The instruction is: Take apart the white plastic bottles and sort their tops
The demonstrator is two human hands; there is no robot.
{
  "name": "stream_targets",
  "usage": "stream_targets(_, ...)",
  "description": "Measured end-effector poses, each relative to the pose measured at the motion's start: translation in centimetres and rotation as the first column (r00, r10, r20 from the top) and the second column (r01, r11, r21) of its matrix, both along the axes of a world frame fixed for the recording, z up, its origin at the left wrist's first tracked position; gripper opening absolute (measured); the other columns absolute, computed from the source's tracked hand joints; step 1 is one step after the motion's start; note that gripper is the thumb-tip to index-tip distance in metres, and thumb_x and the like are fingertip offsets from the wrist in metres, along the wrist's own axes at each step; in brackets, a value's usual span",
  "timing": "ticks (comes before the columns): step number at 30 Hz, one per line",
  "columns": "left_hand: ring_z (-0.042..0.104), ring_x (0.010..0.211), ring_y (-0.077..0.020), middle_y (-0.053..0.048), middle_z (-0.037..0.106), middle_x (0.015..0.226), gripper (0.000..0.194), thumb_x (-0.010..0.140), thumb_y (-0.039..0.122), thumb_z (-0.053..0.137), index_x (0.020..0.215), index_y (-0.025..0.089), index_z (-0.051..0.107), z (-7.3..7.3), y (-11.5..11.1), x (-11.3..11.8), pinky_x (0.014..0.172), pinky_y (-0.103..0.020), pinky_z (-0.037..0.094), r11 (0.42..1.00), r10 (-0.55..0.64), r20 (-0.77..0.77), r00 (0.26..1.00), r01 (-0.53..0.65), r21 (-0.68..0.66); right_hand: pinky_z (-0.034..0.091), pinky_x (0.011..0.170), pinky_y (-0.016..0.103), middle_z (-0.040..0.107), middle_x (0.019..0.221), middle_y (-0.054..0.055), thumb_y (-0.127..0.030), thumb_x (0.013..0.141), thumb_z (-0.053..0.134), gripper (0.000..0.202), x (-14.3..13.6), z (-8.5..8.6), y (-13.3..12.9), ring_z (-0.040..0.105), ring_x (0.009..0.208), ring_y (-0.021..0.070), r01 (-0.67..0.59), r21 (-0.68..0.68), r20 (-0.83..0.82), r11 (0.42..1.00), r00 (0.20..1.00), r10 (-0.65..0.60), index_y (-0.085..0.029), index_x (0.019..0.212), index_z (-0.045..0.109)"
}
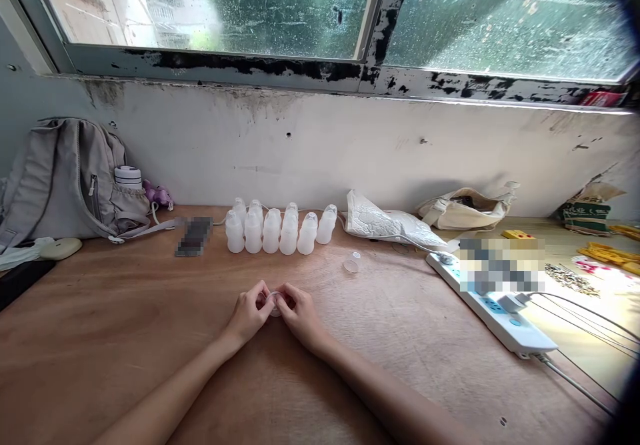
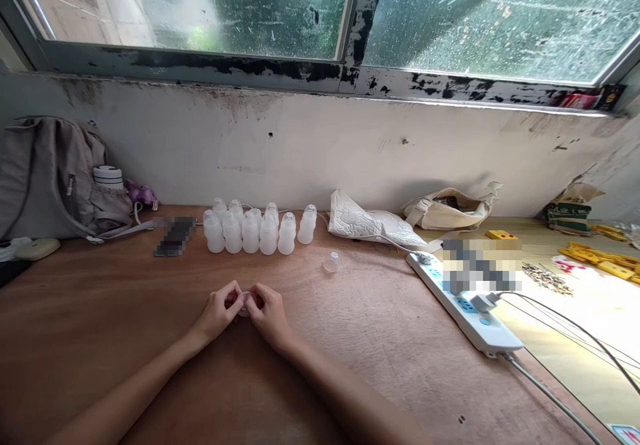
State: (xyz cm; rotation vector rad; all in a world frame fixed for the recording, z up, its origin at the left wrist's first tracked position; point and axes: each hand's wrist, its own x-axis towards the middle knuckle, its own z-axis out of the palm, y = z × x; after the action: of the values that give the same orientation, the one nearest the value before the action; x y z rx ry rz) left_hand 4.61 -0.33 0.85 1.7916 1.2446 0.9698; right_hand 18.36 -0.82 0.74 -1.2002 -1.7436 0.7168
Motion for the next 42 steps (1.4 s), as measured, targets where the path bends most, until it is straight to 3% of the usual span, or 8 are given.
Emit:
stream_targets(7, 0.057, 0.051, -0.0126, 0.0, 0.06, 0.065, 0.02, 0.079, 0.033, 0.045, 0.09, 0.018, 0.052, -0.6, 0.6, -0.3, 0.044, -0.021, 0.045, 0.998, 0.037, 0.098, 0.994, -0.032, -0.052, 0.042, 0.054, 0.021, 0.057, 0.068, 0.0, -0.027, 0.077, 0.05, 0.014, 0.2, -0.4, 0.6, 0.052, 0.057, 0.0107, 0.008, -0.103, -0.138, 0.995, 0.99, -0.022, -0.016, 0.086, 0.054)
stream_targets(15, 0.061, 0.065, -0.0168, -0.004, 0.063, 0.073, 0.023, 0.079, 0.037, 0.045, 0.087, 0.017, 0.053, -0.3, 0.4, -0.2, 0.047, -0.023, 0.049, 0.997, 0.034, 0.124, 0.992, -0.024, -0.077, 0.045, 0.051, 0.021, 0.06, 0.076, 0.003, -0.033, 0.08, 0.049, 0.023, 0.3, -1.2, 0.8, 0.054, 0.058, 0.011, -0.052, -0.12, -0.218, 0.991, 0.976, 0.025, -0.018, 0.093, 0.059)
stream_targets(19, 0.059, 0.056, -0.0146, 0.0, 0.061, 0.065, 0.019, 0.078, 0.036, 0.045, 0.08, 0.018, 0.05, -0.1, 0.2, -0.2, 0.044, -0.022, 0.047, 0.997, 0.043, 0.127, 0.991, -0.034, -0.069, 0.042, 0.045, 0.02, 0.061, 0.072, 0.002, -0.033, 0.079, 0.049, 0.022, 0.2, -1.4, 0.9, 0.051, 0.051, 0.0097, -0.103, -0.172, -0.271, 0.98, 0.961, 0.054, -0.016, 0.089, 0.06)
stream_targets(24, 0.053, 0.042, -0.0117, 0.004, 0.056, 0.053, 0.014, 0.079, 0.033, 0.043, 0.072, 0.02, 0.043, -0.2, 0.2, -0.1, 0.041, -0.02, 0.042, 0.998, 0.019, 0.063, 0.998, -0.015, -0.065, 0.041, 0.049, 0.02, 0.059, 0.065, 0.0, -0.027, 0.079, 0.049, 0.017, 0.3, -1.1, 0.9, 0.05, 0.053, 0.0093, -0.102, -0.155, -0.219, 0.983, 0.973, 0.066, -0.015, 0.08, 0.061)
stream_targets(33, 0.051, 0.041, -0.0106, 0.006, 0.05, 0.048, 0.014, 0.074, 0.028, 0.047, 0.065, 0.02, 0.041, 0.1, 0.3, 0.1, 0.04, -0.018, 0.038, 0.999, 0.016, 0.0, 1.0, -0.016, -0.041, 0.04, 0.056, 0.02, 0.058, 0.065, 0.0, -0.022, 0.077, 0.048, 0.015, 0.2, -0.1, 0.6, 0.05, 0.06, 0.0104, -0.045, -0.042, -0.088, 0.998, 0.995, 0.041, -0.015, 0.071, 0.06)
stream_targets(36, 0.052, 0.041, -0.011, 0.005, 0.054, 0.053, 0.012, 0.077, 0.031, 0.044, 0.078, 0.019, 0.046, 0.1, 0.5, 0.0, 0.038, -0.019, 0.039, 0.995, 0.055, 0.062, 0.997, -0.049, -0.092, 0.043, 0.053, 0.021, 0.06, 0.073, 0.002, -0.026, 0.078, 0.049, 0.016, 0.2, -0.8, 0.9, 0.052, 0.058, 0.0103, -0.067, -0.116, -0.185, 0.991, 0.982, 0.045, -0.016, 0.085, 0.059)
stream_targets(39, 0.056, 0.046, -0.0126, 0.001, 0.062, 0.064, 0.024, 0.078, 0.034, 0.043, 0.096, 0.019, 0.049, 0.2, 0.6, -0.1, 0.041, -0.021, 0.042, 0.991, 0.074, 0.095, 0.993, -0.063, -0.116, 0.041, 0.041, 0.019, 0.058, 0.067, 0.0, -0.031, 0.078, 0.05, 0.021, 0.2, -1.4, 1.2, 0.05, 0.047, 0.0089, -0.107, -0.231, -0.303, 0.967, 0.952, 0.033, -0.016, 0.091, 0.055)
stream_targets(42, 0.056, 0.047, -0.013, 0.0, 0.062, 0.063, 0.021, 0.078, 0.037, 0.043, 0.087, 0.019, 0.051, 0.3, 0.5, -0.1, 0.039, -0.02, 0.041, 0.992, 0.073, 0.074, 0.995, -0.065, -0.106, 0.043, 0.043, 0.018, 0.059, 0.069, 0.002, -0.032, 0.079, 0.049, 0.02, 0.3, -1.3, 1.1, 0.051, 0.051, 0.0092, -0.115, -0.209, -0.289, 0.971, 0.956, 0.051, -0.017, 0.089, 0.057)
